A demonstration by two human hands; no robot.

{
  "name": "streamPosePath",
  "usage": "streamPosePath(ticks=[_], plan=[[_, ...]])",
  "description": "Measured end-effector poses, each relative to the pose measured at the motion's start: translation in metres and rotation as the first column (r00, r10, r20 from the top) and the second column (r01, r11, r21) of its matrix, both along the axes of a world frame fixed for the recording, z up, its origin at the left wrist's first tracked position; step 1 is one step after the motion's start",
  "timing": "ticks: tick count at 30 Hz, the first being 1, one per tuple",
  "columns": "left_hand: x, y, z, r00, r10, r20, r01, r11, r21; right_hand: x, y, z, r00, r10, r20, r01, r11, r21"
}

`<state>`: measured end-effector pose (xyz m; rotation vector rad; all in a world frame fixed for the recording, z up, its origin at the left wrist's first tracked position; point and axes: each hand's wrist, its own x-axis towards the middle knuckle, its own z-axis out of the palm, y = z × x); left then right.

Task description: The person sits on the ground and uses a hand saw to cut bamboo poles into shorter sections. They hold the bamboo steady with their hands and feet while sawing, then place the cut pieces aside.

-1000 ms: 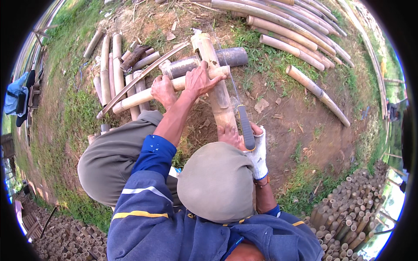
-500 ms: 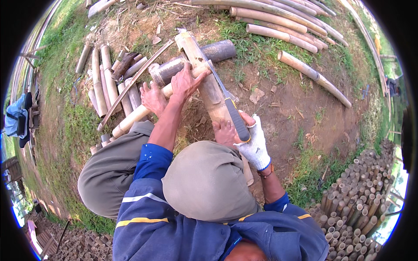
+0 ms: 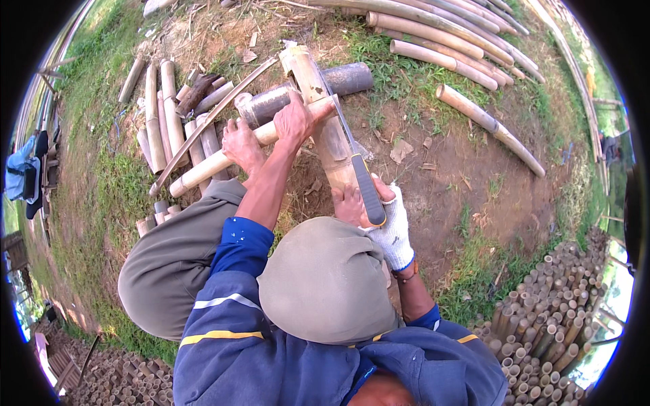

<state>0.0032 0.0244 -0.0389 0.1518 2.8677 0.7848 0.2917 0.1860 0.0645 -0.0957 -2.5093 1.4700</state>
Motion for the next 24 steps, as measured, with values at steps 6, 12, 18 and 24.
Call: streamPosePath(ticks=[6,12,18,24], plan=[[0.001,0.004,0.001,0.998,0.063,0.019,-0.063,0.998,0.007,0.01,0.009,0.012,0.995,0.029,0.099,-0.038,0.995,0.089],[-0.003,-0.001,-0.001,0.999,0.044,0.029,-0.044,0.999,-0.001,0.03,0.011,0.045,0.981,-0.012,0.192,0.025,0.997,-0.068],[-0.002,0.0,0.007,0.994,0.058,0.091,-0.055,0.998,-0.03,0.043,0.008,0.05,0.985,0.022,0.17,-0.029,0.999,0.035],[-0.005,0.01,0.012,0.993,0.048,0.105,-0.045,0.999,-0.03,-0.076,0.012,0.009,0.997,0.061,0.049,-0.046,0.964,-0.261]])
